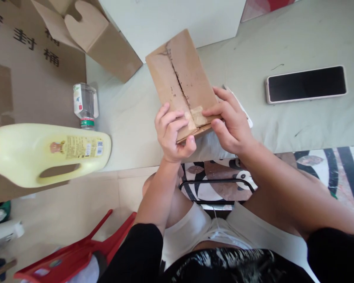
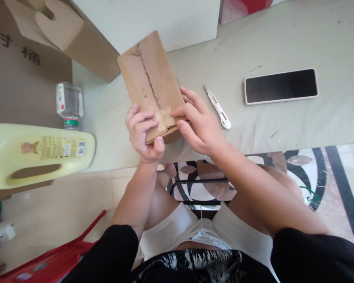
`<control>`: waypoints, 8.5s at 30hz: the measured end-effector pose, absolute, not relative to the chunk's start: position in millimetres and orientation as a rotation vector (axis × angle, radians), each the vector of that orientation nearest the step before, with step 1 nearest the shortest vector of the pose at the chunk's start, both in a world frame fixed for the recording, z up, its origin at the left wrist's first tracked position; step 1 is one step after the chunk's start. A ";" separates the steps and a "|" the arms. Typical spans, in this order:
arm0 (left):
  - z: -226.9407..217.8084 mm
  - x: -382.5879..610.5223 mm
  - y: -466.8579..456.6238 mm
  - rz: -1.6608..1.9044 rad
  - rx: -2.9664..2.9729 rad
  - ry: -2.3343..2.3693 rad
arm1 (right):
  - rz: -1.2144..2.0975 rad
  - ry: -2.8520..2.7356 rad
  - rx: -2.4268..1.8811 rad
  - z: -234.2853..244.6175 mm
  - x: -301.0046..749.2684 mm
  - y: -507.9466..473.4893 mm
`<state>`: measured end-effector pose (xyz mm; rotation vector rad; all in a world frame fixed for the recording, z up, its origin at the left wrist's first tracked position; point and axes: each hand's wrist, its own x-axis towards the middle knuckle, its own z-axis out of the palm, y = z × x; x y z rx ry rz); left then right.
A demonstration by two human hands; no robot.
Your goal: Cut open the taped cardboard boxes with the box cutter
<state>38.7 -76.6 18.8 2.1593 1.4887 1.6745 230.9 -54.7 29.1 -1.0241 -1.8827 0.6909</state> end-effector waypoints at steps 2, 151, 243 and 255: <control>17.7 39.9 -77.2 1.717 2.170 1.440 | 0.685 -1.921 -1.054 30.1 232.9 -56.0; 12.0 34.7 -62.7 1.867 2.395 1.362 | 1.008 -1.470 -1.582 31.6 257.2 -30.0; 6.8 44.9 -61.9 1.779 2.452 1.441 | 0.124 -1.952 -0.880 75.3 225.8 -105.4; 4.0 43.6 -61.7 1.775 2.438 1.491 | 0.063 -1.921 -0.826 73.9 227.6 -104.2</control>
